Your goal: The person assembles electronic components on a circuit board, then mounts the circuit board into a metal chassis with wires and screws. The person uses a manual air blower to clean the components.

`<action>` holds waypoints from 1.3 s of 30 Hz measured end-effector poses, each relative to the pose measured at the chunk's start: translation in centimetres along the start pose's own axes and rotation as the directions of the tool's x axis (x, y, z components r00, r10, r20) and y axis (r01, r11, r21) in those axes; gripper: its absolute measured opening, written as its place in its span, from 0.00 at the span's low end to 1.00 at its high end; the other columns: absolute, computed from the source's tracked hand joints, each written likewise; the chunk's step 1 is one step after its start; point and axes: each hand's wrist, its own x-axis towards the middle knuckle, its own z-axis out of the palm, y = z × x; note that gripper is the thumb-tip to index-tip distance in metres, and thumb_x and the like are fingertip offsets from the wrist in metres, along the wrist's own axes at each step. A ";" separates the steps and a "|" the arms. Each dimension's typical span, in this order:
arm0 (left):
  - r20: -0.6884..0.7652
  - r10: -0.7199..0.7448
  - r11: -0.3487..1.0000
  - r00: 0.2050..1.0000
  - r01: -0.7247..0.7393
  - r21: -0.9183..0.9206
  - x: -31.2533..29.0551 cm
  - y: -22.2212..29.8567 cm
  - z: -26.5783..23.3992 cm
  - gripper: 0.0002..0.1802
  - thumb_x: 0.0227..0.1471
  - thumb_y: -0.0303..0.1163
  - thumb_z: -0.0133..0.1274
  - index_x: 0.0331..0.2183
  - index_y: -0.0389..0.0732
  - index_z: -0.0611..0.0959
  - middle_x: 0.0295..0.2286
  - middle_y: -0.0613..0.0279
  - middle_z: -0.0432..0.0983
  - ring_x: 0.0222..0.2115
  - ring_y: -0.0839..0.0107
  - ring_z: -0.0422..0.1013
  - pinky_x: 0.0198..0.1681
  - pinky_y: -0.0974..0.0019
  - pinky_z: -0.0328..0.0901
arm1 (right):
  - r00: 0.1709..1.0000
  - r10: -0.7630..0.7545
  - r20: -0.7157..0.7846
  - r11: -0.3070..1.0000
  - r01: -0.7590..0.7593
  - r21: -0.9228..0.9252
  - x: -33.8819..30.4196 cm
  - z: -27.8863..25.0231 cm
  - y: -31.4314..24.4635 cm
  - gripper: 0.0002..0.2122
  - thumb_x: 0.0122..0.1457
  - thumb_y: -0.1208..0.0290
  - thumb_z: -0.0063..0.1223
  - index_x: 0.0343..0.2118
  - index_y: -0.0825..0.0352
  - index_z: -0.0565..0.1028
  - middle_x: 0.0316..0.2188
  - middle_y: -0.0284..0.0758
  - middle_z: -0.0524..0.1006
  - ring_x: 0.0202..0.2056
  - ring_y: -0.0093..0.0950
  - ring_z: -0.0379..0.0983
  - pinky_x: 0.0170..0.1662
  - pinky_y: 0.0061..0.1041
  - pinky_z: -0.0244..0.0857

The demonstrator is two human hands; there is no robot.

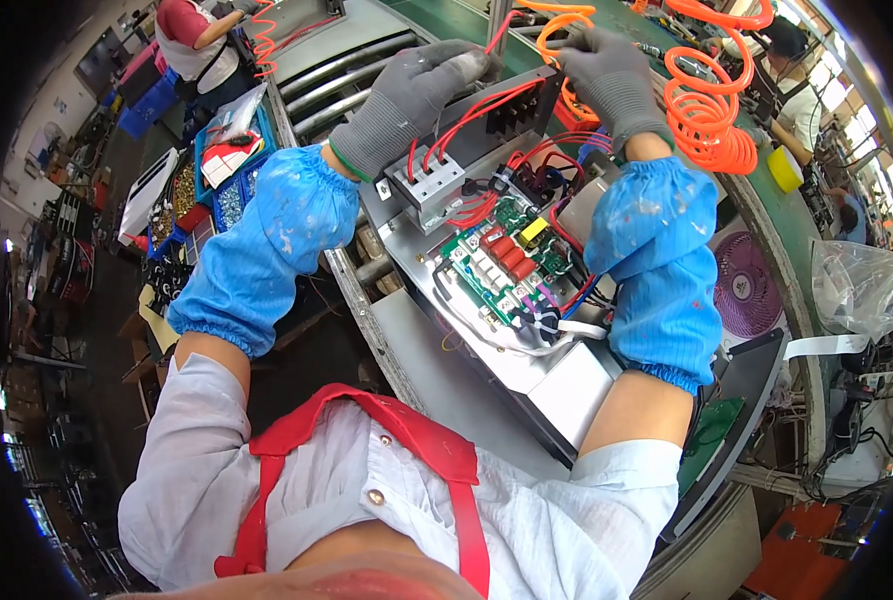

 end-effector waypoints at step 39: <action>-0.142 -0.114 0.992 0.983 0.104 -0.074 -2.6 -2.0 -4.7 0.23 0.52 0.45 0.54 0.40 0.34 0.81 0.33 0.61 0.78 0.33 0.74 0.73 0.36 0.69 0.68 | 0.999 -0.007 0.038 0.910 0.022 -0.414 -2.6 5.2 4.4 0.14 0.50 0.61 0.55 0.36 0.65 0.76 0.33 0.45 0.77 0.38 0.43 0.74 0.41 0.37 0.67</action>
